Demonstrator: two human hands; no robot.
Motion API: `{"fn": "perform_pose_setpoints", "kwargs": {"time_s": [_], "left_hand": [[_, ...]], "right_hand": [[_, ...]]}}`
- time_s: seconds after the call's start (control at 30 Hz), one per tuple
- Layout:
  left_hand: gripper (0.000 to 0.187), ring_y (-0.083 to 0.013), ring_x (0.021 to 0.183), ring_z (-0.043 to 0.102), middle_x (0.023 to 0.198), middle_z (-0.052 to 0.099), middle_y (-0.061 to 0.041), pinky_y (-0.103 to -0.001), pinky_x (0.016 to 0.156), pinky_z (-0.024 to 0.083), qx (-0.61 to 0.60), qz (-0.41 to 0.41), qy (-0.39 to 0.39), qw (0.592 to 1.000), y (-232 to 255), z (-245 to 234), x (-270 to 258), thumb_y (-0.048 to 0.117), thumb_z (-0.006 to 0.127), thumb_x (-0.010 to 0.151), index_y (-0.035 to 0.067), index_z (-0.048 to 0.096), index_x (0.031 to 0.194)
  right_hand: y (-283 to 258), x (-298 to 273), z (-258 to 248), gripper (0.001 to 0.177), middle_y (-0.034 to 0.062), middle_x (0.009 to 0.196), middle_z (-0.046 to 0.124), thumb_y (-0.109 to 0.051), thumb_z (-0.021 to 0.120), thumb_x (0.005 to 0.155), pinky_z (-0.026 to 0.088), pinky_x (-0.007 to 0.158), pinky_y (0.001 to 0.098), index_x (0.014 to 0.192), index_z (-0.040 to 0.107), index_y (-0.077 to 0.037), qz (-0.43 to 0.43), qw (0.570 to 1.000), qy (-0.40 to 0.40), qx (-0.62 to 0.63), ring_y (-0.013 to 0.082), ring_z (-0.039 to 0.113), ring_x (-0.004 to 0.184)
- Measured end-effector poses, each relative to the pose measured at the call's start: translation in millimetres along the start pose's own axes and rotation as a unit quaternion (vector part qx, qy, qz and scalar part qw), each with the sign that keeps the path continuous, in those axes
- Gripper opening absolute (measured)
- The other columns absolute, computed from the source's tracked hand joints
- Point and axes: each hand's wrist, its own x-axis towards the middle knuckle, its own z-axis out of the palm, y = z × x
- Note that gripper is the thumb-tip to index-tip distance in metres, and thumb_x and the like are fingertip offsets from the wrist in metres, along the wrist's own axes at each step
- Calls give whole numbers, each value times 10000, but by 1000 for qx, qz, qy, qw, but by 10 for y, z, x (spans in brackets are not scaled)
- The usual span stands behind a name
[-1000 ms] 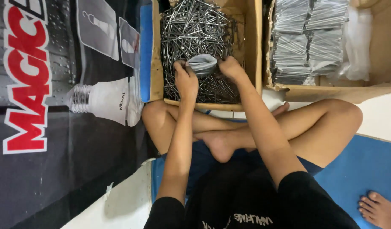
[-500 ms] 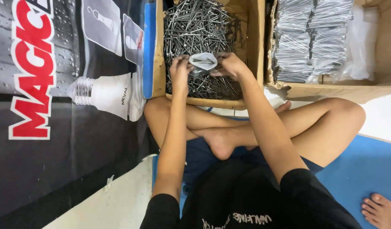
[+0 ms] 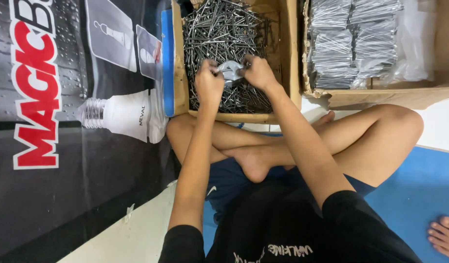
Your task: The person sits cross-legged on a blue mat and sorts loose metal nails from a cardboard box into a small plastic bag using both hands. The person repeatedly scoops nails from the box and places them into the bag.
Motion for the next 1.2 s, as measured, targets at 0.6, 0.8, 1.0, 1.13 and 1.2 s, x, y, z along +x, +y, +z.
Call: {"fn": "perform_pose_setpoints", "kwargs": {"time_s": [0.6, 0.8, 1.0, 1.13, 1.2], "left_hand": [[210, -213, 698, 669, 786, 682, -75, -368, 578, 528, 119, -116, -107, 980, 638, -811, 211, -102, 614, 870, 92, 641, 947], [74, -173, 700, 576, 850, 685, -34, -384, 600, 394, 214, -151, -251, 932, 652, -1209, 282, 163, 778, 961, 156, 705, 966], [239, -412, 1106, 711, 1252, 687, -147, -547, 877, 549, 292, -70, -210, 930, 389, -1127, 240, 162, 631, 914, 181, 708, 1140], [281, -286, 869, 739, 935, 746, -23, -574, 921, 445, 223, 126, -225, 940, 370, -1114, 180, 82, 793, 895, 164, 637, 1114], [277, -257, 856, 783, 970, 775, -41, -630, 1165, 417, 211, 227, -201, 929, 357, -1090, 226, 50, 851, 917, 132, 684, 1122]], "right_hand": [[-1082, -382, -178, 171, 15, 786, 634, -13, 649, 904, 483, 648, 365, 971, 565, -146, -152, 974, -29, -168, 164, 560, 688], [-1759, -345, -160, 403, 11, 755, 582, -103, 665, 1003, 525, 652, 356, 1403, 614, -106, -34, 838, -247, -485, 188, 602, 683], [-1299, -132, -172, 307, 78, 923, 683, -157, 671, 910, 400, 659, 425, 1206, 751, -178, -118, 912, -215, -330, 245, 563, 757], [-985, -220, -80, 293, 22, 789, 615, -14, 610, 916, 392, 562, 283, 1169, 708, -124, -126, 979, -143, -73, 112, 498, 605], [-890, -211, -68, 336, -63, 623, 463, 25, 570, 886, 291, 525, 245, 1147, 706, -137, -131, 985, -115, -19, 52, 365, 540]]}}
